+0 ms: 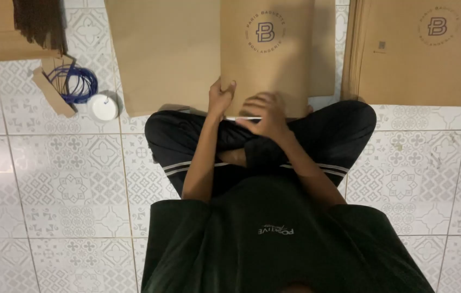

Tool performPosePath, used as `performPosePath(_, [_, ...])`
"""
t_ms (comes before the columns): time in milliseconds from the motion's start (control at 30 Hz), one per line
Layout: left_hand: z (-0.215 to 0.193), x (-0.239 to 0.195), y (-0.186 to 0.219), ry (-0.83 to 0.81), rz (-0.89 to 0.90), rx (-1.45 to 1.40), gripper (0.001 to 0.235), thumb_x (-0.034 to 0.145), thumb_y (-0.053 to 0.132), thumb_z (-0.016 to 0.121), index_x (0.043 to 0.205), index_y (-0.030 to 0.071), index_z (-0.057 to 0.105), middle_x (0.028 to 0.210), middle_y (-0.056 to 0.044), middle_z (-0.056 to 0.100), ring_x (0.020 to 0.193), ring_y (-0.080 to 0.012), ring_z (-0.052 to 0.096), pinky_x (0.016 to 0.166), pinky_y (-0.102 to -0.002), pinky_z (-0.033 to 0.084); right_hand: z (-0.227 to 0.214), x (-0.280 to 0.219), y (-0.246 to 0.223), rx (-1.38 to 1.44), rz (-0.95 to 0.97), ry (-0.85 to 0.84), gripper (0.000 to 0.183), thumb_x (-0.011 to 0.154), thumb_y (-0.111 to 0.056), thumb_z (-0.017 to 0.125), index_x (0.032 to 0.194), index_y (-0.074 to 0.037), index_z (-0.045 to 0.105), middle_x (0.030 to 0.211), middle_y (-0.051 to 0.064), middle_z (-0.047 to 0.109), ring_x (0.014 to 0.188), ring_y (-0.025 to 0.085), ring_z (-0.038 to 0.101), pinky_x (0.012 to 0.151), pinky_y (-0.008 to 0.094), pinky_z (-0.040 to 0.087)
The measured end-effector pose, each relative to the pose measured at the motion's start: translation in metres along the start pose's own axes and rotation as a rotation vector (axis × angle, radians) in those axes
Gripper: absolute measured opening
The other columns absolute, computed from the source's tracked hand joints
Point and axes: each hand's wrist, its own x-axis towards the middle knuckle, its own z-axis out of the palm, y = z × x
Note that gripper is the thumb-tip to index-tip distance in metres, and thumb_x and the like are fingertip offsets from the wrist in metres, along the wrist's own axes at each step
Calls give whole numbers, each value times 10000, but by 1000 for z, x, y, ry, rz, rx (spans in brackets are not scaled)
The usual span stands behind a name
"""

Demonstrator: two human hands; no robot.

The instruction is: The person sits on the floor and folds a flat brown paper bag into shape. They then use a brush to apply glue from a white container along the bag's seam and press the edges together to seal it.

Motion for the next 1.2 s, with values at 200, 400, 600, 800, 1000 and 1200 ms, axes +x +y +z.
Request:
performPosePath(200, [7, -19, 4, -38, -170, -20, 650, 1024, 259, 717, 1568, 57, 423, 1401, -277, 612, 1238, -404, 650, 985, -548, 577, -35, -11, 128, 59, 822, 87, 898, 904, -493, 902, 1553, -137, 394, 1507, 215, 447, 1385, 471, 465, 1109, 640, 438])
performPosePath(400, [2, -15, -31, -90, -55, 119, 730, 879, 474, 707, 1479, 97, 530, 1440, -131, 624, 1304, -300, 619, 1055, -437, 567, -86, 68, 110, 555, 1320, -135, 1216, 691, -628, 847, 1603, -122, 222, 1623, 109, 372, 1443, 272, 453, 1135, 446, 492])
performPosePath(600, [10, -26, -7, -176, 175, 122, 660, 963, 527, 605, 1465, 104, 537, 1424, -111, 642, 1295, -294, 637, 1030, -419, 572, -73, 81, 119, 476, 1276, -88, 1117, 717, -472, 898, 1576, -123, 275, 1553, 104, 456, 1378, 266, 525, 1065, 452, 547])
performPosePath(800, [9, -47, 27, 110, 598, 488, 767, 1066, 475, 552, 1586, -11, 267, 1627, -273, 335, 1535, -435, 319, 1260, -533, 323, -122, 113, 93, 209, 475, 25, 767, 860, -274, 941, 1454, -106, 486, 1295, 97, 681, 1144, 273, 654, 877, 379, 551])
performPosePath(1000, [-7, -122, 141, 354, 1348, 891, 468, 1049, 297, 802, 1424, 143, 567, 1475, -166, 545, 1394, -400, 480, 1119, -545, 527, -200, 148, 2, -405, -337, 190, 443, 1015, -172, 875, 1402, -74, 683, 1242, 91, 746, 1014, 312, 743, 759, 385, 558])
performPosePath(1200, [-43, -144, 174, 542, 1430, 1382, 530, 1153, 223, 762, 1562, 337, 445, 1570, 12, 512, 1453, -316, 445, 1211, -582, 215, -195, 122, -15, -687, -439, -88, 963, 550, -402, 1009, 1445, -315, 665, 1297, -34, 632, 1104, 221, 625, 900, 375, 454])
